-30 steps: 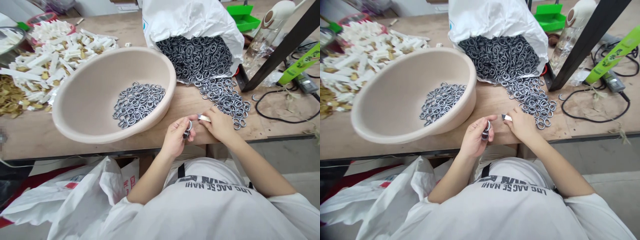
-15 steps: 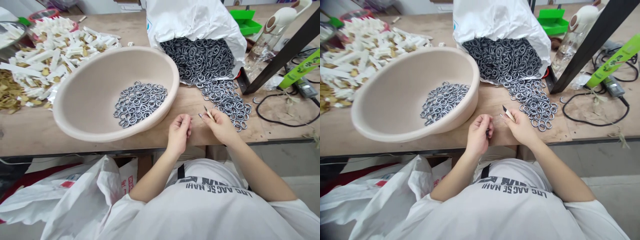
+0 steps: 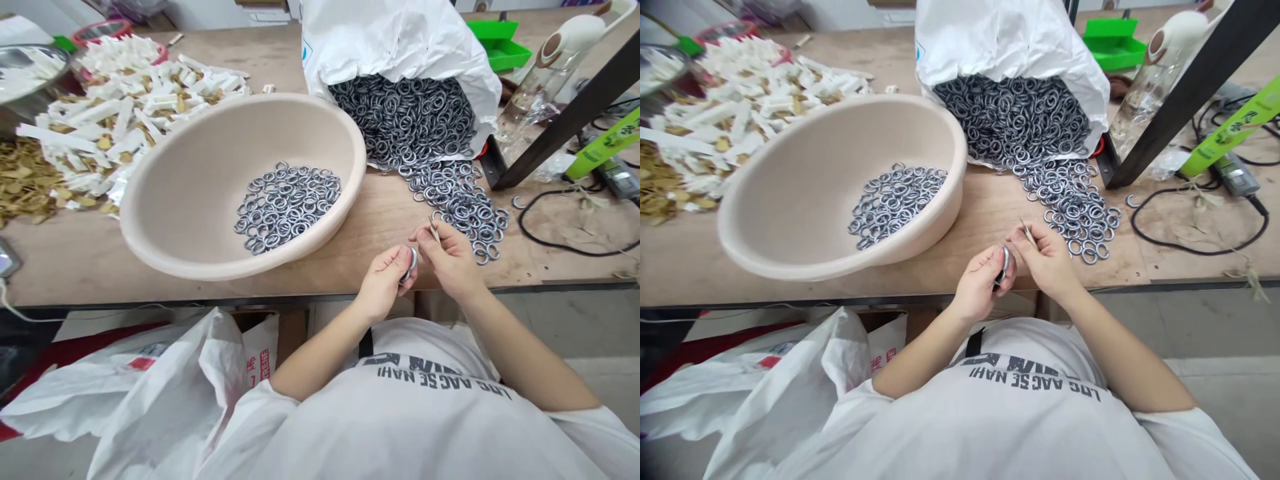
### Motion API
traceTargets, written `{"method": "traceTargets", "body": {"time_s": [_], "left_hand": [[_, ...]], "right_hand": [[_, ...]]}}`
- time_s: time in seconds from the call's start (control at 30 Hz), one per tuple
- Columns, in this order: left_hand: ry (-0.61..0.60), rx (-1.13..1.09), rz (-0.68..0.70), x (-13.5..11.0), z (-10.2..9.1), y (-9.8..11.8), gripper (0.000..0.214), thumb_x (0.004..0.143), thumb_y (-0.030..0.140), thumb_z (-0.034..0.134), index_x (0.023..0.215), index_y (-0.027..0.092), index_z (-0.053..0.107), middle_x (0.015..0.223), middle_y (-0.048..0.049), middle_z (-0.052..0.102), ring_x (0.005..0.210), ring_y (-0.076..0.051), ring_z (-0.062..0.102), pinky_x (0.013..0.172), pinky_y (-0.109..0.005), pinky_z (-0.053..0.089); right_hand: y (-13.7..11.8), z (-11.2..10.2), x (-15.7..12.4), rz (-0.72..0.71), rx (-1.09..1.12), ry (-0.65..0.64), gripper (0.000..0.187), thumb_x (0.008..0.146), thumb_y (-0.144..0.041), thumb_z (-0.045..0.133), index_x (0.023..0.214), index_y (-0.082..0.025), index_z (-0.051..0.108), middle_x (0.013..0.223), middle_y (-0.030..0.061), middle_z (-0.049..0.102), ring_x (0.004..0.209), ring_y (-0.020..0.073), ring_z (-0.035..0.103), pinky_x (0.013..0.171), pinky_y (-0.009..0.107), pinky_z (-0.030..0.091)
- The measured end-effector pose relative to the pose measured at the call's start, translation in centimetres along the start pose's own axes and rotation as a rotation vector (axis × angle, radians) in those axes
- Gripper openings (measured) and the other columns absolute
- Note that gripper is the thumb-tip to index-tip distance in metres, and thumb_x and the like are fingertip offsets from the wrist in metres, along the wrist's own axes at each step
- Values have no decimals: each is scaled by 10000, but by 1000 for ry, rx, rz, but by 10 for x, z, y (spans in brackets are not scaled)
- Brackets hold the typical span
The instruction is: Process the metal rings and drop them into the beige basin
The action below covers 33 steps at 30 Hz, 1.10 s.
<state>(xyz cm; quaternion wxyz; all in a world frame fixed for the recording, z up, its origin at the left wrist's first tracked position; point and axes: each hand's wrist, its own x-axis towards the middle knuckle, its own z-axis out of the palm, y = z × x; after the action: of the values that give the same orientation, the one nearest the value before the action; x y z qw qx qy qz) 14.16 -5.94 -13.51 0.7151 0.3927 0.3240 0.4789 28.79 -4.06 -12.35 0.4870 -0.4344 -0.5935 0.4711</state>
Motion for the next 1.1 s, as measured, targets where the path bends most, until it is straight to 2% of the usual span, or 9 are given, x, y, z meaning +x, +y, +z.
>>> {"method": "traceTargets", "body": {"time_s": [0.13,0.2,0.33,0.53,0.67,0.73,0.8,0.93,1.1], "left_hand": [[65,-133,-49,0,0,3,494,880,597,634,682,169,488,535,51,406,432,-51,316,403,-181,228],[99,-166,-64,1,0,4,491,857,591,669,684,170,485,538,55,411,420,-46,317,394,-174,235],[102,-198,-66,3,0,3,462,849,551,700,698,173,482,558,53,445,417,-50,349,385,-174,254],[12,-156,-63,-1,-2,2,458,881,548,667,698,167,490,551,50,444,422,-47,353,397,-177,231],[-113,-101,-81,-6,-4,4,455,912,514,640,668,151,515,540,27,468,433,-52,376,409,-184,258],[-77,-102,-95,-5,-6,5,423,927,490,623,690,147,549,529,22,489,421,-59,407,415,-188,295],[-3,-123,-110,-3,-9,6,350,942,452,605,783,140,618,530,22,516,413,-68,444,419,-188,337],[119,-197,-153,3,-15,10,264,909,347,625,1078,151,677,614,9,590,562,-132,617,418,-180,432],[246,-337,-215,8,-17,16,143,859,287,613,880,147,633,872,-57,700,733,-156,699,443,-185,517]], "right_hand": [[-6,-14,-5,-202,-439,-47,281,965,-484,599,937,-207,643,699,-24,540,603,109,466,577,265,319],[-10,-16,-11,-307,-641,-106,299,967,-461,599,830,-195,610,650,-32,499,576,101,435,569,274,271],[-15,-13,-17,-363,-754,-137,386,985,-446,565,702,-190,504,628,-31,483,558,93,414,572,281,237],[-14,-17,-11,-241,-762,-179,447,1006,-497,493,673,-198,510,606,-26,511,553,105,435,568,274,238],[-2,-38,12,-13,-925,42,520,1012,-598,380,749,-216,615,635,15,587,618,166,523,595,279,276],[5,-47,25,56,-1110,104,490,990,-619,411,903,-222,685,784,63,680,714,217,591,616,291,306],[10,-51,36,79,-1305,83,441,959,-599,491,1047,-223,704,975,109,714,814,264,631,644,311,340],[14,-47,53,130,-1509,3,341,973,-449,507,1119,-212,703,1113,138,690,880,301,663,695,350,393],[9,-40,63,136,-1567,-43,393,991,-450,481,1148,-160,695,1156,187,671,915,323,675,726,363,419]]}}
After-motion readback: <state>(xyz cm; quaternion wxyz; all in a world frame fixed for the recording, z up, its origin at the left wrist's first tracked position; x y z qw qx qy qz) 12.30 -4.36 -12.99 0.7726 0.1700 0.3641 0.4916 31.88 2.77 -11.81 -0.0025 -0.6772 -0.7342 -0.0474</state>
